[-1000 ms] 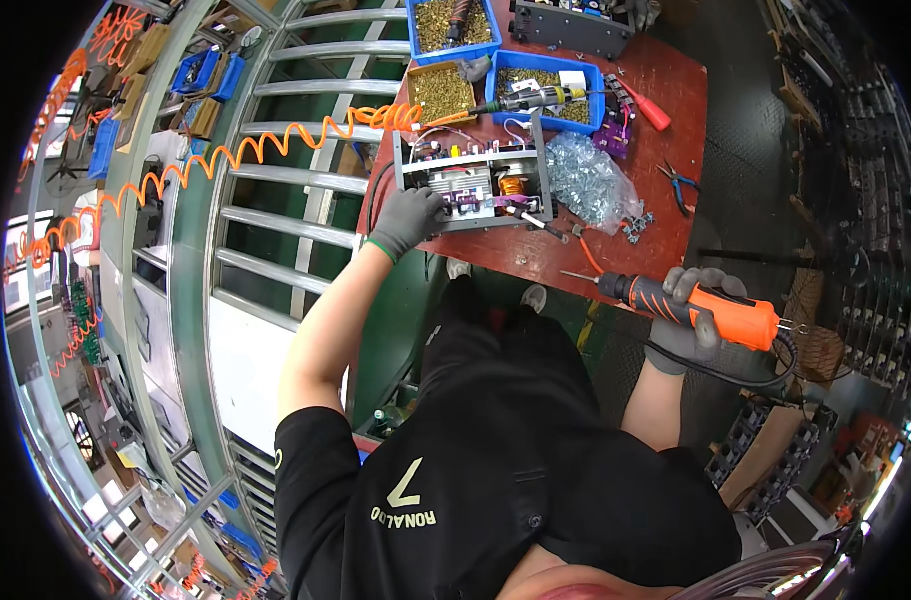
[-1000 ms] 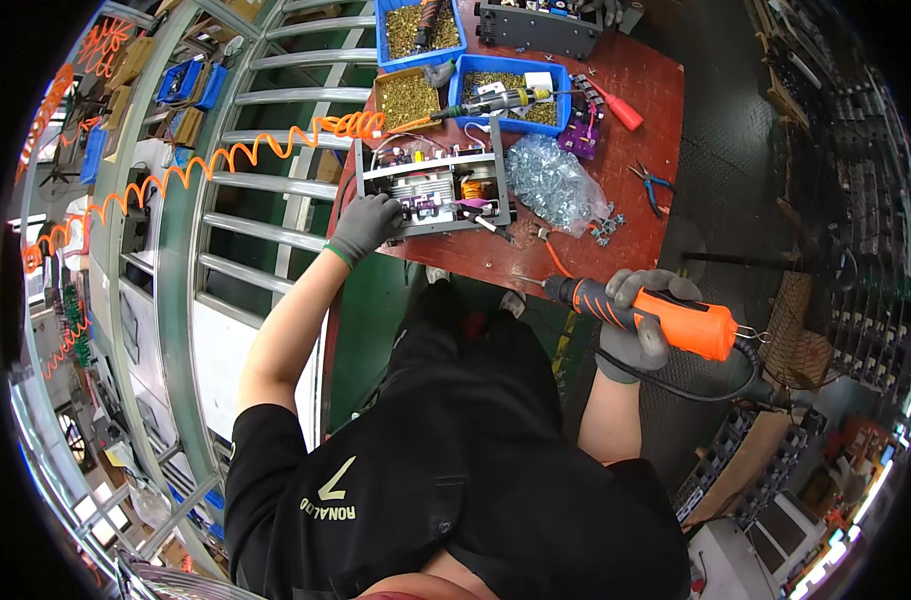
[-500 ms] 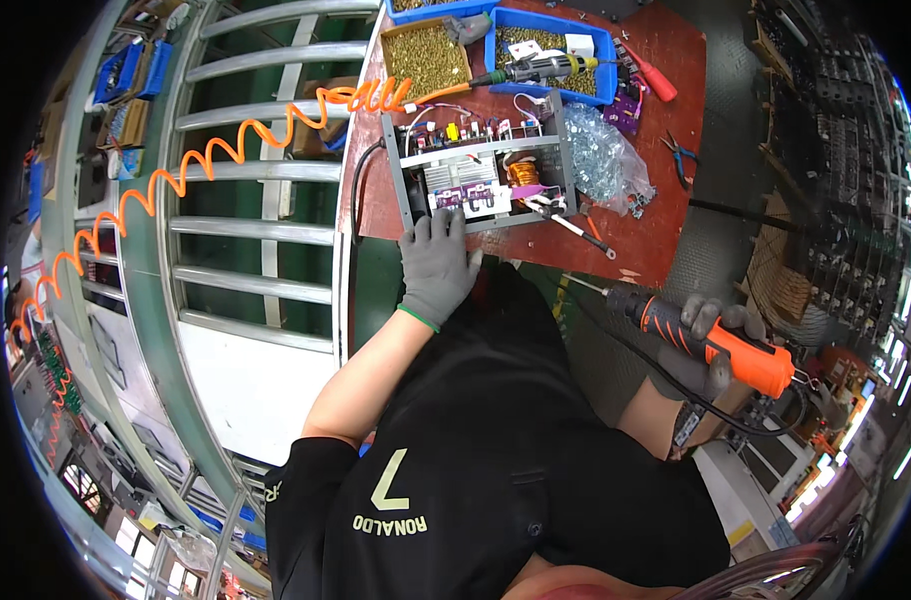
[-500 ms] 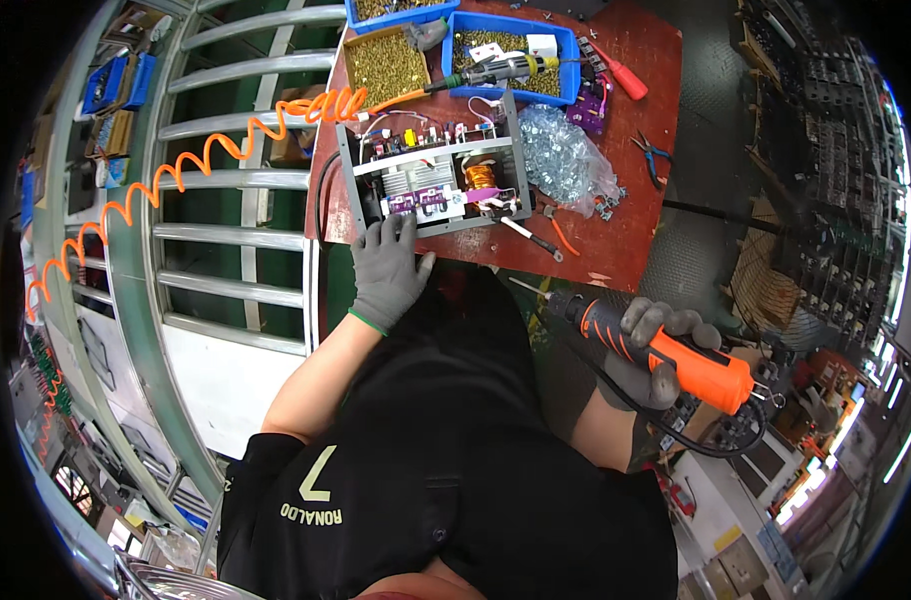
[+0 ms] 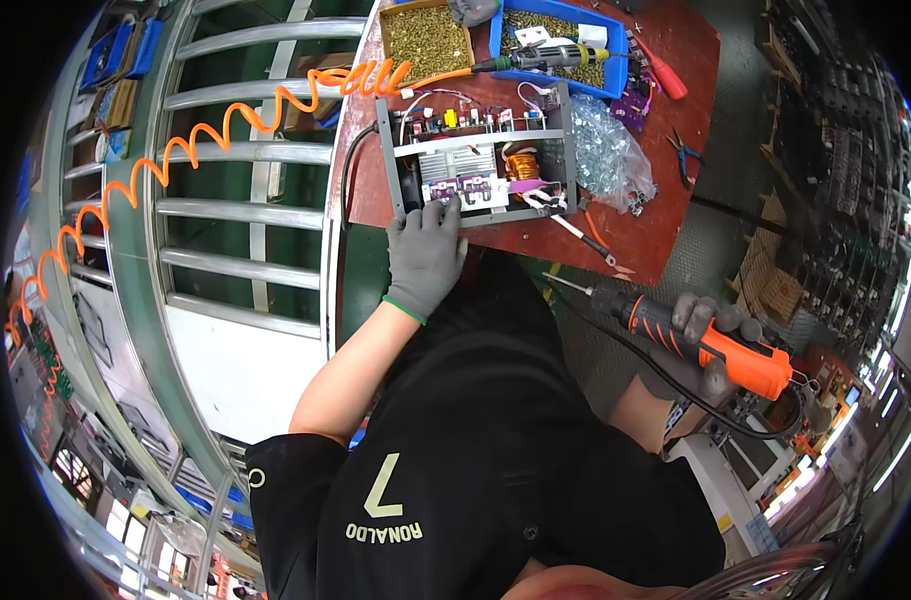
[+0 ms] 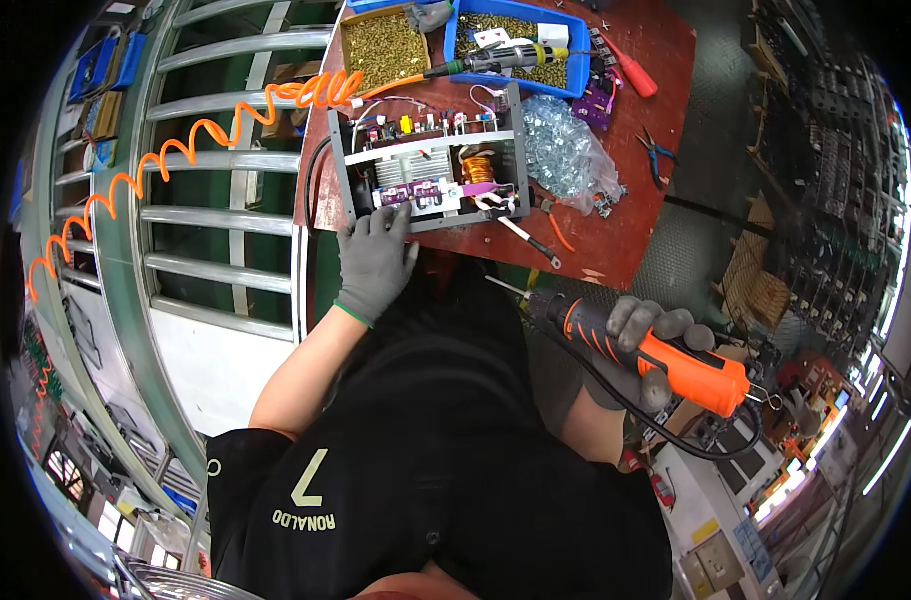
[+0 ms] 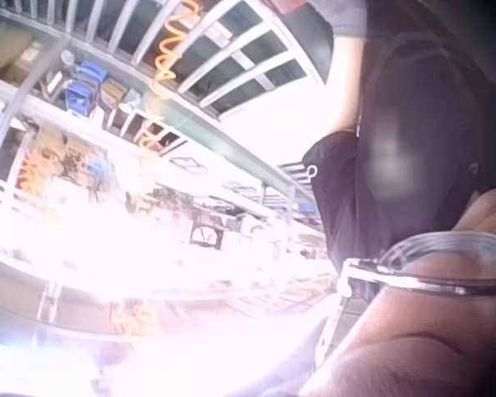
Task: The person assembles electronic components into an electronic chassis by securing circuit boards and wire connectors with screws using an electric screwdriver.
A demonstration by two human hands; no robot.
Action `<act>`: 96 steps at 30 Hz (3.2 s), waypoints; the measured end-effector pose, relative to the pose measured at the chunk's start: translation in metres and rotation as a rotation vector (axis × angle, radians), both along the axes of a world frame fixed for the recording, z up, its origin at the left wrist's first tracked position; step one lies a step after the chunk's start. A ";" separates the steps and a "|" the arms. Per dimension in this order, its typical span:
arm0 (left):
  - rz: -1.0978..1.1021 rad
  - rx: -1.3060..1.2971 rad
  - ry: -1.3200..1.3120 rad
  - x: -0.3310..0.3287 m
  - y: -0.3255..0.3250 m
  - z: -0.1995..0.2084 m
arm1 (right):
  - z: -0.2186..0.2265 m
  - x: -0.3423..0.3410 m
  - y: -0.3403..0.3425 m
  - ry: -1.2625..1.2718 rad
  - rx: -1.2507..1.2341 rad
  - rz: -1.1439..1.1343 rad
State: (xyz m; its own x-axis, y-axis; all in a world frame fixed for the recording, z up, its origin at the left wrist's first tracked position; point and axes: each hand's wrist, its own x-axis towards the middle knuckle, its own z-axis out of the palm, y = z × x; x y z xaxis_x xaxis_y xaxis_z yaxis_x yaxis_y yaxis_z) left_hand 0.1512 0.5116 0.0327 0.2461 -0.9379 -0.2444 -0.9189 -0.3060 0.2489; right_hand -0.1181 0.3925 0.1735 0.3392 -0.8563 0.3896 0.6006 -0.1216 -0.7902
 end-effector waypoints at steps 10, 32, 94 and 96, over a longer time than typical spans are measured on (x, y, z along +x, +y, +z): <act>0.156 0.081 -0.027 -0.022 -0.001 0.002 | 0.000 -0.034 -0.020 -0.083 0.026 0.114; 0.173 -0.187 -0.190 -0.073 -0.023 -0.021 | 0.000 -0.067 -0.022 -0.149 0.036 0.138; 0.110 -0.204 -0.221 -0.030 0.003 -0.023 | -0.077 -0.127 -0.014 -0.307 0.073 0.093; 0.112 -0.332 -0.225 -0.023 0.006 -0.023 | -0.085 -0.127 -0.015 -0.300 0.045 0.103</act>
State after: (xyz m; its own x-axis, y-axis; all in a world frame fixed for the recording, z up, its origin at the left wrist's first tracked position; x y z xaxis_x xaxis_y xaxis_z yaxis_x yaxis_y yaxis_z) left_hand 0.1282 0.5180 0.0094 0.3640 -0.9210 0.1384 -0.9272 -0.3443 0.1475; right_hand -0.2450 0.3780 0.0881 0.3003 -0.8422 0.4479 0.8152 -0.0172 -0.5790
